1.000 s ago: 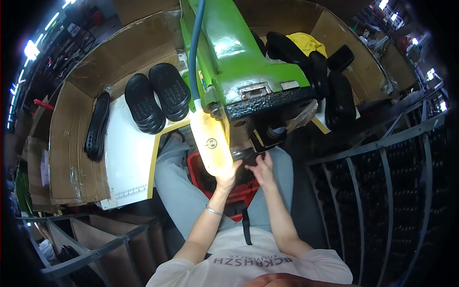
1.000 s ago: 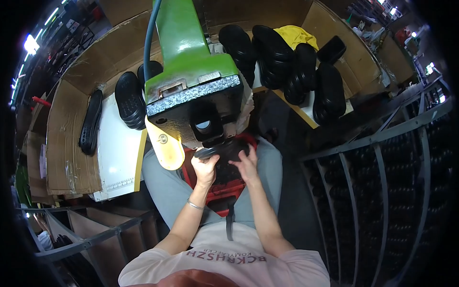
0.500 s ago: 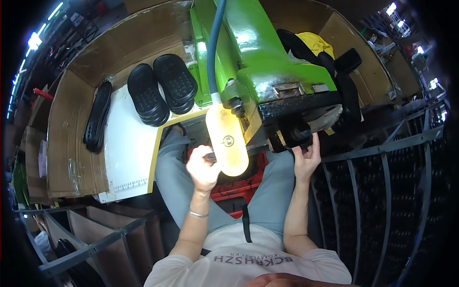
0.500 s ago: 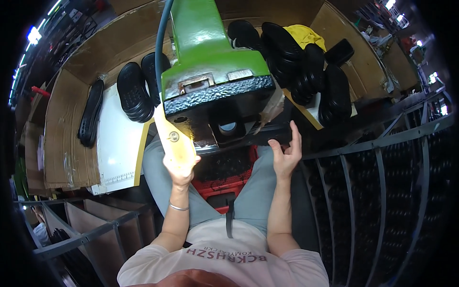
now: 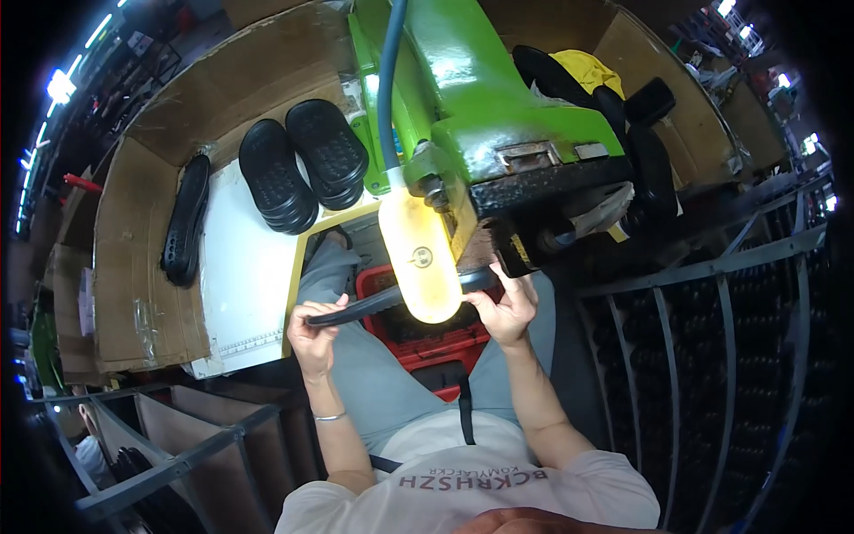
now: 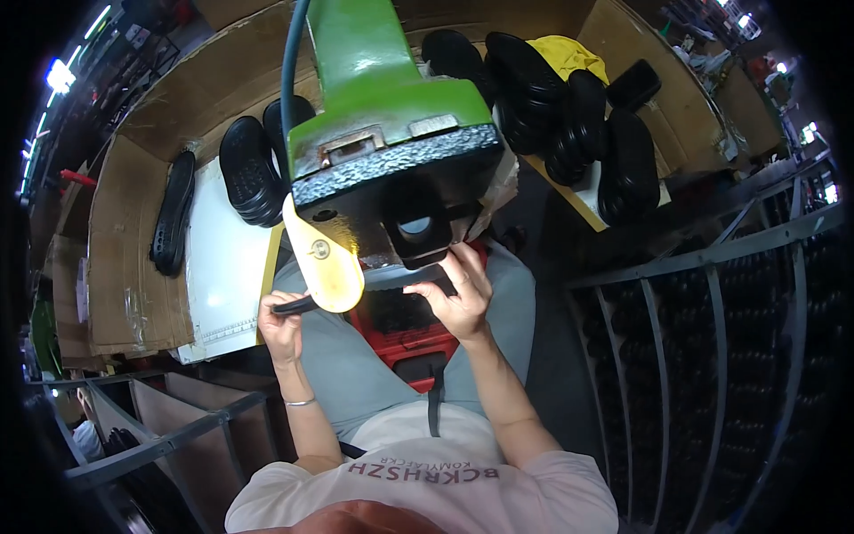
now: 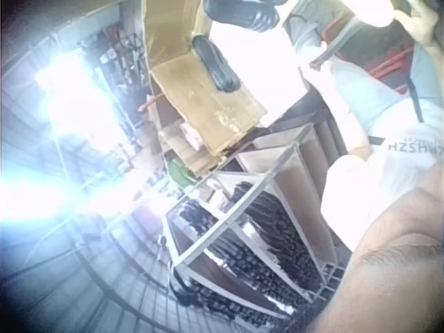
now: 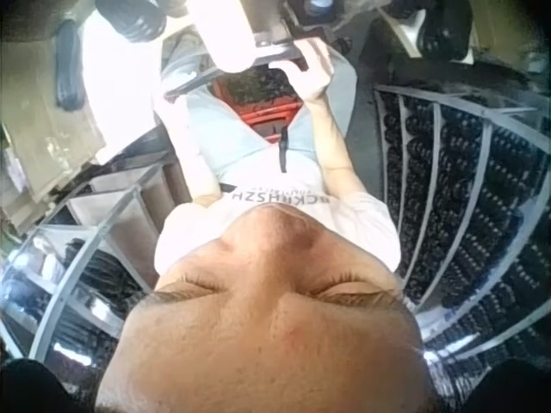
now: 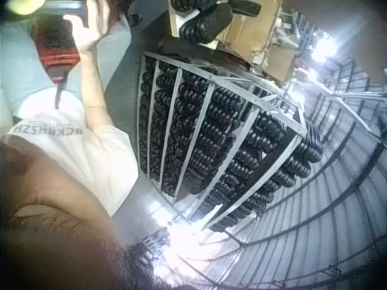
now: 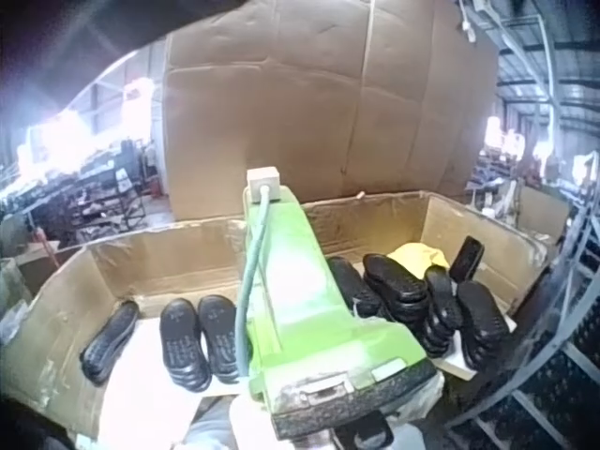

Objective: The recorder is processing the edges of shoe soles using an industrial buffing/trimming machine.

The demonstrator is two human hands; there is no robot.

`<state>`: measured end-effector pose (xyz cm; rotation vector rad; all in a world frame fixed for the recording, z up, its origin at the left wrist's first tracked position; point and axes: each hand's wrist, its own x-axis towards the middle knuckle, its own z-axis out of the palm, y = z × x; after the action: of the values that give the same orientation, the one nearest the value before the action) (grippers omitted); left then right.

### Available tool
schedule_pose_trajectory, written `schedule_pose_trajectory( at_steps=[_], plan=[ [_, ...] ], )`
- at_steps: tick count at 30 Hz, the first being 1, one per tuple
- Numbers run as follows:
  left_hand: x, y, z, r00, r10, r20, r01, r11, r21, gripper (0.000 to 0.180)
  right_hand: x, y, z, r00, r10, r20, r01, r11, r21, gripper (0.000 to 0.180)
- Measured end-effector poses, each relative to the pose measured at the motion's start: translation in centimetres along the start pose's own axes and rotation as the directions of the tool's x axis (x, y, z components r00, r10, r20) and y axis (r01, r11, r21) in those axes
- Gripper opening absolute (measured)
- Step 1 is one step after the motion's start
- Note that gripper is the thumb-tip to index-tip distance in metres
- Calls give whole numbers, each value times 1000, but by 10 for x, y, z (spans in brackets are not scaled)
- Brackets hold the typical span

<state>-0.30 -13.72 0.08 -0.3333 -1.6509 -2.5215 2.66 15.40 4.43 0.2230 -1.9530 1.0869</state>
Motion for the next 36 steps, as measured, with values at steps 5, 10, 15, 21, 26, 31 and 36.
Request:
schedule_pose_trajectory(
  at_steps=[5, 10, 15, 21, 26, 31, 36],
  plan=[
    [16, 20, 60, 956, 245, 159, -291, 753, 590, 39, -9, 16, -29, 987, 103, -121, -99, 994, 34, 66],
    [41, 9, 137, 872, 414, 262, -488, 697, 525, 28, 2, 39, -74, 923, 246, -295, -217, 968, 129, 69],
    [43, -7, 151, 830, 520, 203, -540, 656, 527, 21, 5, 52, -83, 924, 240, -298, -202, 967, 153, 71],
    [34, 17, 100, 949, 309, 68, -296, 792, 534, 43, -8, 40, -50, 947, 290, -136, -239, 922, 303, 70],
    [18, 14, 48, 976, 216, 25, -206, 878, 433, 47, -8, 14, -12, 976, 201, -88, -173, 952, 253, 64],
    [-2, -13, 2, 998, 37, -42, -22, 948, 318, 42, -7, 5, 11, 998, 36, -58, -29, 994, 107, 57],
    [9, -16, 66, 932, 215, 290, -356, 405, 842, 33, 3, -1, 10, 998, -51, -30, 53, 997, 64, 45]
  ],
)
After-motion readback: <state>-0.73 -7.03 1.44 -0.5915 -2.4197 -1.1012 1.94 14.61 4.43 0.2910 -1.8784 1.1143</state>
